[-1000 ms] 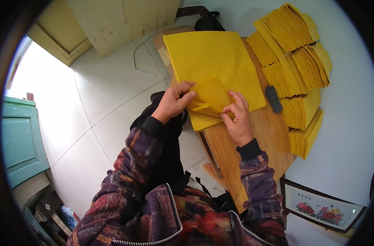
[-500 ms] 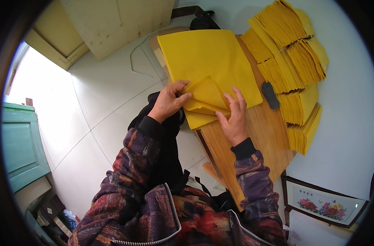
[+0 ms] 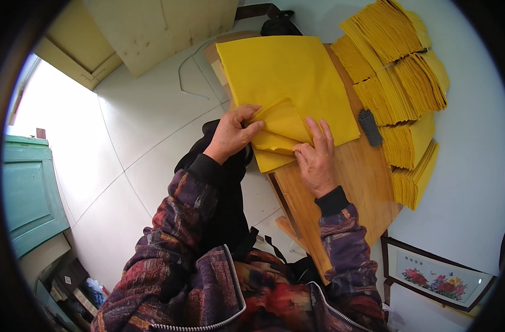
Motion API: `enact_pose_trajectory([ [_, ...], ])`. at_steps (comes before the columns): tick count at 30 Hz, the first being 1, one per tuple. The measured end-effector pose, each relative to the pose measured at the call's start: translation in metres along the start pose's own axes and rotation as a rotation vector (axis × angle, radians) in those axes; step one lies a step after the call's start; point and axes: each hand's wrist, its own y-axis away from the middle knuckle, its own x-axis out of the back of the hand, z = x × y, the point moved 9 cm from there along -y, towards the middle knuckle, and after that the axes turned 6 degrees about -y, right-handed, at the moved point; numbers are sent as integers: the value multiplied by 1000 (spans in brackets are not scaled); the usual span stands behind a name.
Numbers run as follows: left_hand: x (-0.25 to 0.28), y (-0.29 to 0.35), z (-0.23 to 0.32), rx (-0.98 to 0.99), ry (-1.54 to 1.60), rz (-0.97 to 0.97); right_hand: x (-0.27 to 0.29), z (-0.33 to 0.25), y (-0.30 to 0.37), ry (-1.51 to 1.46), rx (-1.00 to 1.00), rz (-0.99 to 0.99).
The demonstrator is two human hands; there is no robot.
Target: The person folds yellow paper sheets by hand on a low wooden table, repeatedly folding each sheet in half and then into smaller sections. The person stacks the folded sheets into a neat pile on the table.
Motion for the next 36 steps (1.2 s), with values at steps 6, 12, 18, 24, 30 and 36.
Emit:
enact_pose_trajectory([
  [6, 0, 0, 4, -21, 60, -31, 2, 15, -8, -212, -151, -27],
  [12, 1, 1, 6, -12, 39, -34, -5, 24, -7, -276, -201, -74],
  [18, 2, 0, 4, -58, -86, -9, -7, 15, 0, -209, -134, -51],
  [24, 3, 0, 1, -73, -130, 14, 57, 90, 28, -110, -298, 296],
  [30, 2, -2, -1, -14, -57, 8, 95, 210, 68, 423, -714, 280],
  [36, 4, 1, 1, -12, -93, 16, 88, 243, 71, 621, -710, 202],
])
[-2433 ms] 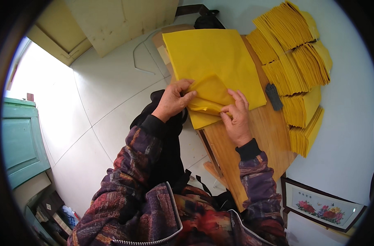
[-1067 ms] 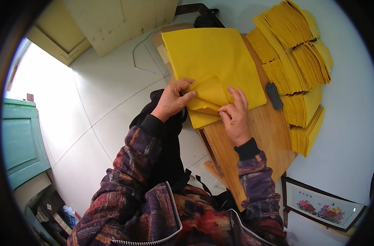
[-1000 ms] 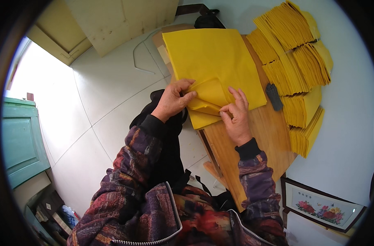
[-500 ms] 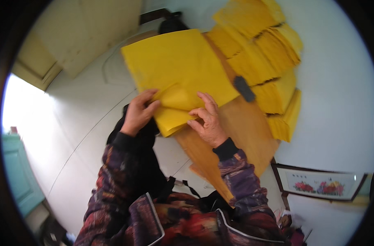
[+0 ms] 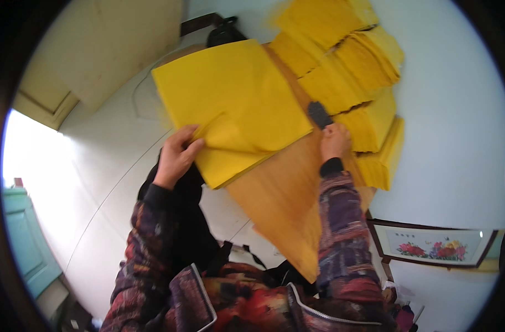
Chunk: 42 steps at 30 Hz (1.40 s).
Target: The person folds yellow paper sheets by hand on a low wooden table, repeatedly folding each sheet in half and then into smaller sections. The person stacks the folded sheets into a neat pile on the table.
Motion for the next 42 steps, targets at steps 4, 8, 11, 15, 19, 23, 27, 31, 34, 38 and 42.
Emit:
enact_pose_trajectory([
  [4, 0, -1, 1, -33, -17, 4, 19, -13, -10, -72, 75, -87],
  [8, -4, -1, -6, 30, 84, -27, 73, -69, 20, -427, 214, -6],
  [11, -7, 1, -11, 90, 109, -70, 87, -154, 95, -590, 556, -182],
  [15, -7, -1, -8, 32, 69, -68, 88, -215, 140, -630, 717, -318],
  [19, -6, -2, -5, 10, 116, -49, 86, -230, 133, -563, 757, -261],
  [23, -4, -1, -2, 27, 132, -27, 84, -234, 129, -594, 784, -213],
  [27, -2, 1, 3, 20, 125, -40, 77, -227, 118, -728, 682, -281],
  [31, -4, 1, -2, 68, 173, -54, 64, -222, 105, -888, 546, -445],
  [34, -6, -1, 0, 27, 241, -55, 54, -218, 101, -1011, 426, -549],
  [38, -8, 0, -1, 72, 229, -129, 42, -215, 99, -1143, 300, -642],
  [42, -6, 3, 8, 73, 279, -251, 37, -210, 99, -1211, 220, -696],
])
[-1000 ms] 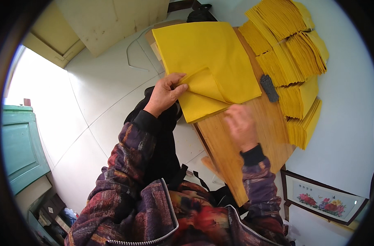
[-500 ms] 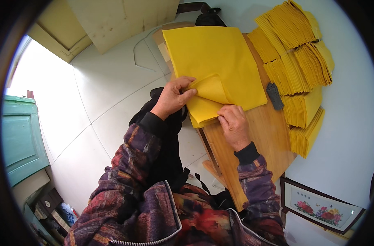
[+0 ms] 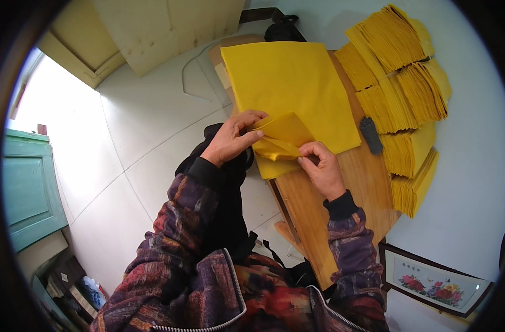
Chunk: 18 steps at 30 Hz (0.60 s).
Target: The person folds yellow paper sheets by hand on a low wooden table, repeatedly folding each sheet in half and then into smaller sections. The person stacks the folded sheets into a neat pile on the table.
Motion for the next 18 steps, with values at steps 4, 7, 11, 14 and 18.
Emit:
enact_pose_trajectory([
  [4, -3, 1, 8, -11, 38, -45, 1, 3, 0, -20, 8, 5],
  [7, -3, 0, 10, -41, 24, -28, 1, 5, 0, -8, 25, 12],
  [11, -3, 0, 5, -29, 48, -5, 2, 12, 0, -10, -37, 28],
  [14, -2, -2, 1, -23, -24, 41, 1, 9, 0, -2, -66, 38],
  [18, 2, -2, -2, -33, -134, 113, 9, -3, 8, 81, -64, 135],
])
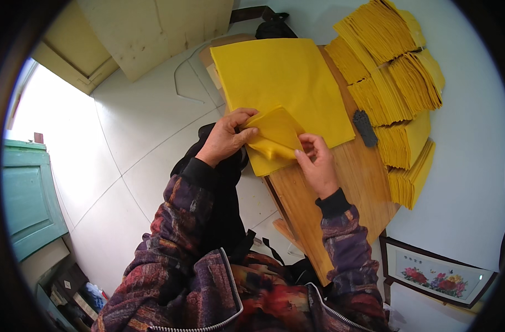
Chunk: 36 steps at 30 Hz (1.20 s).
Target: The person folds yellow paper sheets by hand on a low wooden table, repeatedly folding each sheet in half and then into smaller sections. The person stacks the folded sheets into a neat pile on the table.
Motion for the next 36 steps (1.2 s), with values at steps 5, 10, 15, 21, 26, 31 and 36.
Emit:
enact_pose_trajectory([
  [5, 0, -1, -6, 5, -70, 14, -9, -45, 26, 380, 431, 12],
  [10, 1, -1, -1, -59, -48, 84, -32, -42, 32, 677, 532, -104],
  [15, 1, -1, 0, -24, -38, 68, -33, -40, 28, 709, 581, -83],
  [21, 0, -1, 4, -30, 52, 47, -22, -35, 12, 471, 437, -82],
  [26, -1, 0, 3, -8, 49, 22, -16, -26, -1, 272, 313, -103],
  [31, -2, -1, 1, 40, 81, -71, -15, -16, -7, 187, 224, -123],
  [36, -1, 1, 9, 21, 239, -168, -13, -9, -10, 166, 178, -139],
])
